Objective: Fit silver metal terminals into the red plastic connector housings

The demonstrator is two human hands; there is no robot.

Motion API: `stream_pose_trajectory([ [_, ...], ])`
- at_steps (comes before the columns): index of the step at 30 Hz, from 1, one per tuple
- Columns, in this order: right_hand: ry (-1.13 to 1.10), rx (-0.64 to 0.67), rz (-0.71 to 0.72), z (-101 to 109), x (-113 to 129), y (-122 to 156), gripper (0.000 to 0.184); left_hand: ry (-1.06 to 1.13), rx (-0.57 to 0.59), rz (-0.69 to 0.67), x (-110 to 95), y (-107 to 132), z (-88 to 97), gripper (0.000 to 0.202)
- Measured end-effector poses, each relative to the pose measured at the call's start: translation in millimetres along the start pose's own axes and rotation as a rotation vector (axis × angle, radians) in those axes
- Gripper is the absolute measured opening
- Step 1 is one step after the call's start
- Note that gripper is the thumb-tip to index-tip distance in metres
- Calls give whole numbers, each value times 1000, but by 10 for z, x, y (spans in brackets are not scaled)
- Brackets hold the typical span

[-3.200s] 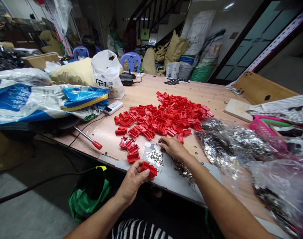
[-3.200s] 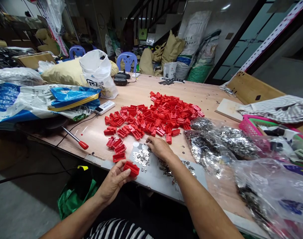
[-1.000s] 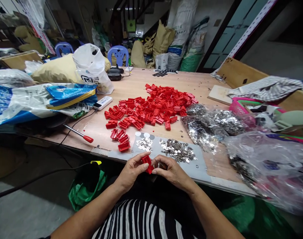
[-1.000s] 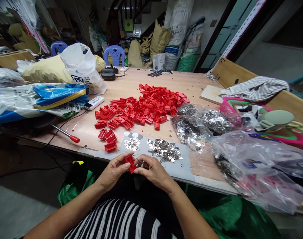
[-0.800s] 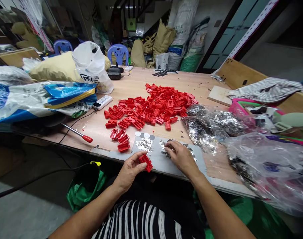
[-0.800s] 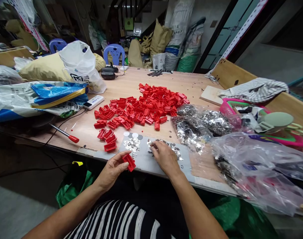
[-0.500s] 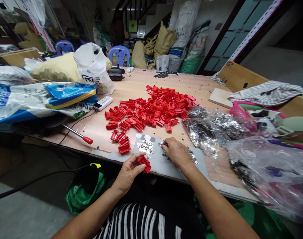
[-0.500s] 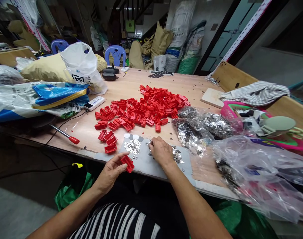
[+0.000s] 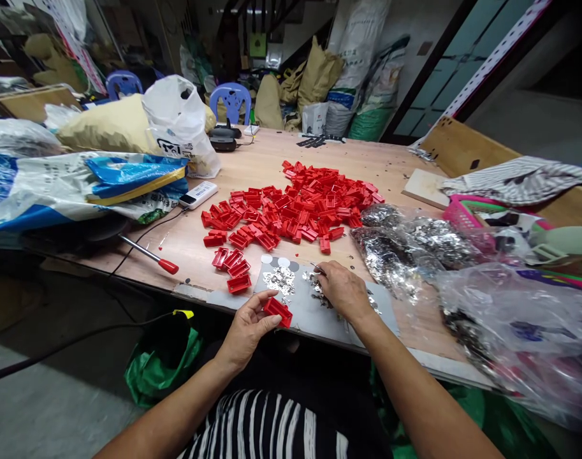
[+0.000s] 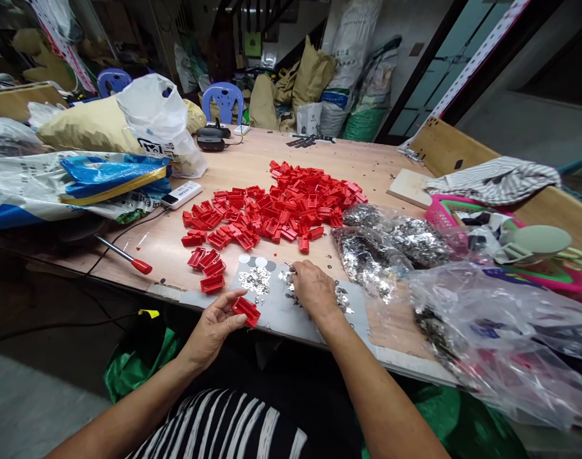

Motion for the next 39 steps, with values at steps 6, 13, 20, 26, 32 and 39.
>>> stream_pose_trajectory([
  [6, 25, 13, 47, -25, 35, -90, 13, -109, -15, -83, -33, 7, 8, 40],
  [13, -444, -18, 125, 49, 78, 148, 9, -539, -35, -351, -54, 58, -7, 36],
  [20, -671, -122, 241, 144, 373, 606, 10, -743, -26, -529, -59, 85, -44, 33],
  [26, -638, -180, 306, 72, 483, 688, 8, -804, 8, -602, -61, 119, -75, 34],
  [32, -679, -144, 309, 83, 527, 733, 12, -763, 5, -628, -35, 134, -81, 34],
  [39, -927, 22, 303, 59, 458, 808, 24, -719, -24, -589, 0, 162, -22, 36],
])
Point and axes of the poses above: each hand's wrist, its own y-axis away from the middle knuckle, its own z-axis out of the back of the hand, x = y × z, the point moved 1 cm from there along -y, towards the middle knuckle, and after that the axes turned 10 degrees about y, right-handed, at the moved point
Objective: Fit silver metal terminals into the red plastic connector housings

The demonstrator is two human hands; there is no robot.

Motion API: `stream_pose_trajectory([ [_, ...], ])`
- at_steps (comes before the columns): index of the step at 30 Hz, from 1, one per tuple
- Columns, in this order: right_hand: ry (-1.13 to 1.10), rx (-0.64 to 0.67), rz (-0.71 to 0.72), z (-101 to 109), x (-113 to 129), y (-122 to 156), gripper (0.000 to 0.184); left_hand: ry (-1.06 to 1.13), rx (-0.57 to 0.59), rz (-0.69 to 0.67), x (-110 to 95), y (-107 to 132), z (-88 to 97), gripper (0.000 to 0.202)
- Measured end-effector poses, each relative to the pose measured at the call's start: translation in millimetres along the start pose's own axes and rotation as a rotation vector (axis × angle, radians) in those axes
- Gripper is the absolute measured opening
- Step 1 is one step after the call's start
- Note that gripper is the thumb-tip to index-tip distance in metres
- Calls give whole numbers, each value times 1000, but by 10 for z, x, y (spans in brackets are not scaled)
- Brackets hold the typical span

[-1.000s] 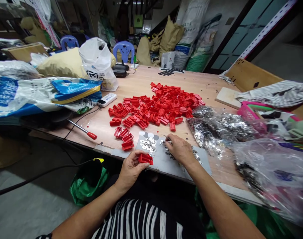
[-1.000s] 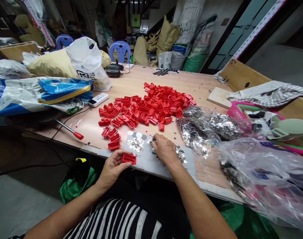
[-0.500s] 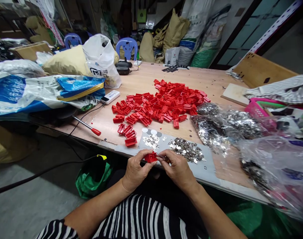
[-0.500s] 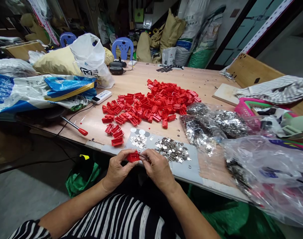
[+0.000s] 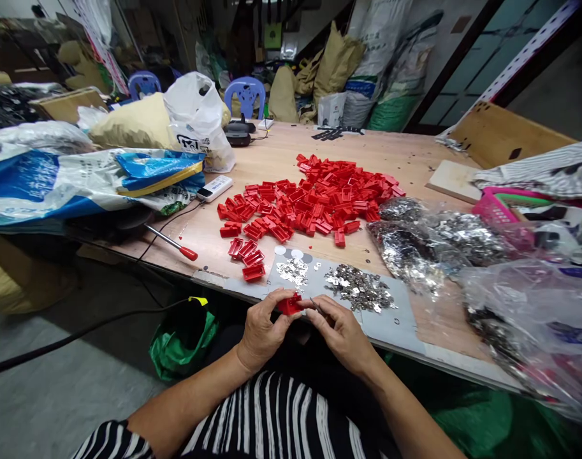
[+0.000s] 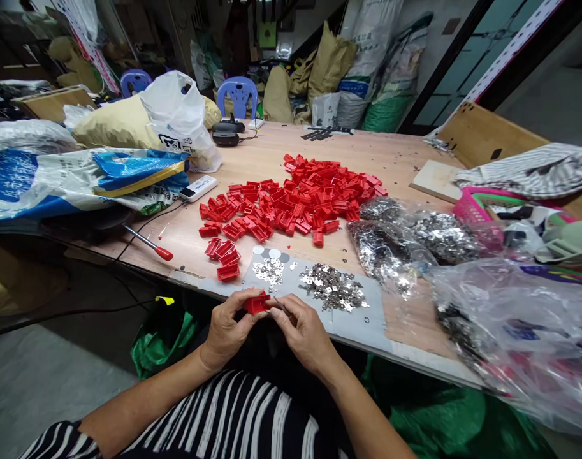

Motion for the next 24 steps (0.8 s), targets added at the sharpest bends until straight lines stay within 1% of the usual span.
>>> stream_pose_trajectory([
  [2, -1, 15, -22, 43, -52, 28, 30, -16, 21, 0, -7, -19, 22, 35],
  [5, 97, 0, -52, 73, -132, 60, 34, -45, 76, 12, -10, -68, 57, 32],
  [10, 202, -1, -43, -18, -177, 53, 27, -116, 183, 36, 64, -151, 100, 31],
  [12, 229, 14, -54, -58, -175, 32, 22, -137, 213, 44, 102, -191, 108, 34],
  [15, 291, 52, -59, -78, -174, -2, 16, -165, 276, 21, 137, -253, 111, 37],
  [19, 325, 70, -43, -51, -185, -39, 16, -202, 367, -9, 157, -314, 115, 37],
  [24, 308, 65, 6, -47, -208, -72, 17, -227, 404, -49, 195, -340, 134, 37],
])
Point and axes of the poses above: each hand's wrist, its own y-axis away from the middle knuckle, its own z-axis out of the back of the hand, x = y × z, the point moved 1 cm from there along -y, towards the middle knuckle, and after that the axes turned 10 degrees about y, right-handed, at the moved point
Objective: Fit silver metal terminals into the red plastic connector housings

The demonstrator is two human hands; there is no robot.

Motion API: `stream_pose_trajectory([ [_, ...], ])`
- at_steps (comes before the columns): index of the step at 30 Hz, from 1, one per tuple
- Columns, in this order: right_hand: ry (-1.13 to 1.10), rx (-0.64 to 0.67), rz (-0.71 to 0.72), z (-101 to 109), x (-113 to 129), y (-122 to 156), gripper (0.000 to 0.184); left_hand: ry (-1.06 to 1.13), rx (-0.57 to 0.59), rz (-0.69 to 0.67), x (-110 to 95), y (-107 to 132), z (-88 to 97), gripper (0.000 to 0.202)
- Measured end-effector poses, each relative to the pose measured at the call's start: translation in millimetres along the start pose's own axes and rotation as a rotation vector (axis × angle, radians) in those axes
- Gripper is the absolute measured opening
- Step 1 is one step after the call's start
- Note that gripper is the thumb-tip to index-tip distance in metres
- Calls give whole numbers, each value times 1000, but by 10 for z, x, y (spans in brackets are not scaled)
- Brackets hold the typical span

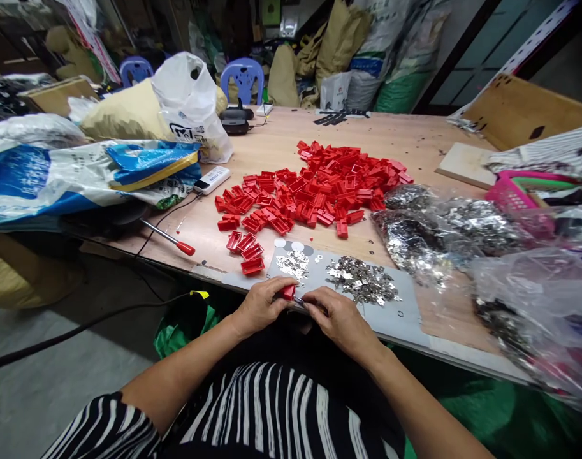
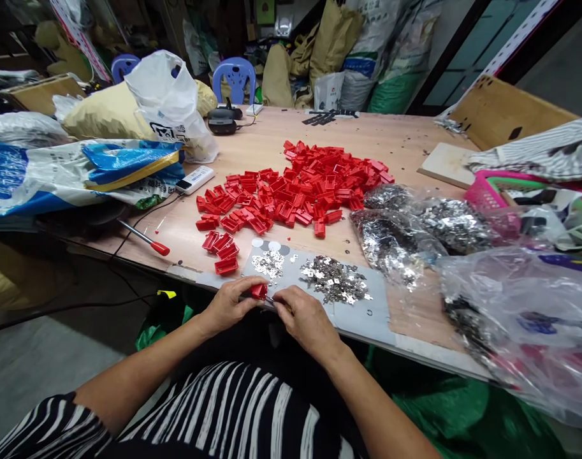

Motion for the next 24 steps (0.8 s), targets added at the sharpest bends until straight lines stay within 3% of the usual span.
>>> stream_pose_trajectory([
  [24, 45, 56, -61, -42, -4, -26, 16, 17, 6, -34, 72, -1, 20, 38],
])
Point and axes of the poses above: each hand's wrist, its own y-axis away from the middle knuckle, its own z-axis out of the back of the hand, x = y × z, the point moved 1 cm from there along -y, towards the middle knuckle, and after that the axes turned 10 degrees about y, right-handed, at the moved point
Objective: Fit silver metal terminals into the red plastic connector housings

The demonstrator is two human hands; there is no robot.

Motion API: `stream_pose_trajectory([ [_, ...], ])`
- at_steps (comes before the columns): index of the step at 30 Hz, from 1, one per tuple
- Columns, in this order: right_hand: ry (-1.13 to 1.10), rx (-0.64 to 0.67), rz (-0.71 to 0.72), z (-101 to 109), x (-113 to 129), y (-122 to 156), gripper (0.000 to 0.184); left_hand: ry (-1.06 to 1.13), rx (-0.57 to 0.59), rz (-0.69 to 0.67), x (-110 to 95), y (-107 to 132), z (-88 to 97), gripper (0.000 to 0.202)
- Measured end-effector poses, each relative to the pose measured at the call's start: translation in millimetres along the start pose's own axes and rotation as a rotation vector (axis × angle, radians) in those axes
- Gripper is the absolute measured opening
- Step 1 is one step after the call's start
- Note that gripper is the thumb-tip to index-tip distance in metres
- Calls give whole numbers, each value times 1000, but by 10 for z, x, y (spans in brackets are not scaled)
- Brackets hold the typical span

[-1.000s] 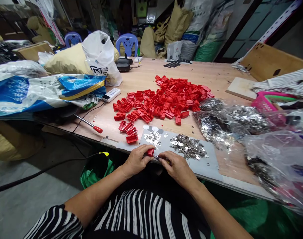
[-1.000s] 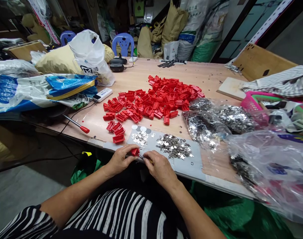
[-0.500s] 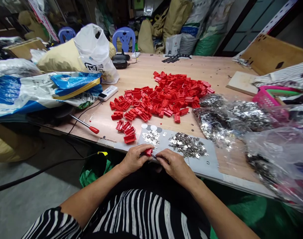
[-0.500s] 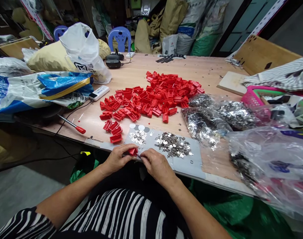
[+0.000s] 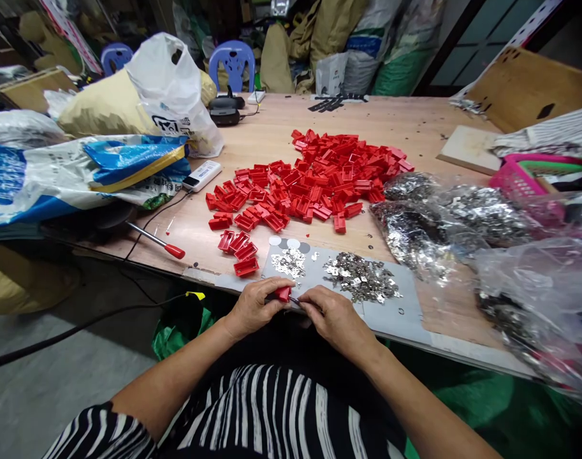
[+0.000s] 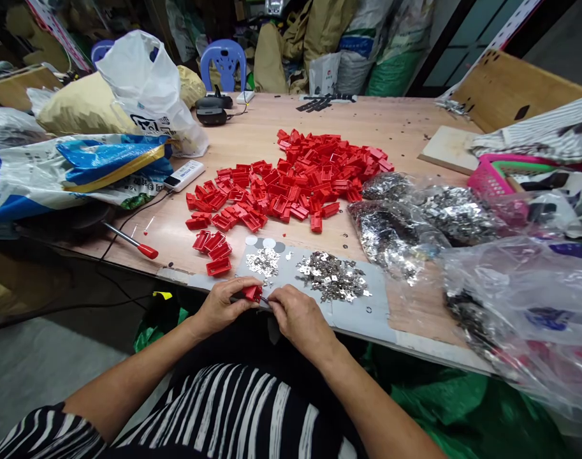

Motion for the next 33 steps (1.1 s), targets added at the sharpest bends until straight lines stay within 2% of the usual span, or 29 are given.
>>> stream_pose_trajectory([
  [10, 161, 68, -188, 28, 297, -29, 18, -49, 1, -28, -13, -3, -8, 35],
  [19, -193, 57, -92, 69, 44, -61, 11, -22, 32, -28, 17, -12, 36, 33],
  [26, -96, 71, -50, 69, 113, -97, 12, 8, 86, 1, 44, 2, 31, 35],
  [33, -12, 57, -75, 5, 213, -95, 13, 21, 67, -5, 50, -9, 14, 36],
])
Point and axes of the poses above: each hand's wrist, its own y-axis away from the middle knuckle, its own z-axis out of the back of the hand, x = y × z, the point moved 1 cm from there along -y, towards the middle knuckle, and after that the axes turned 10 degrees about y, right-handed, at the moved point
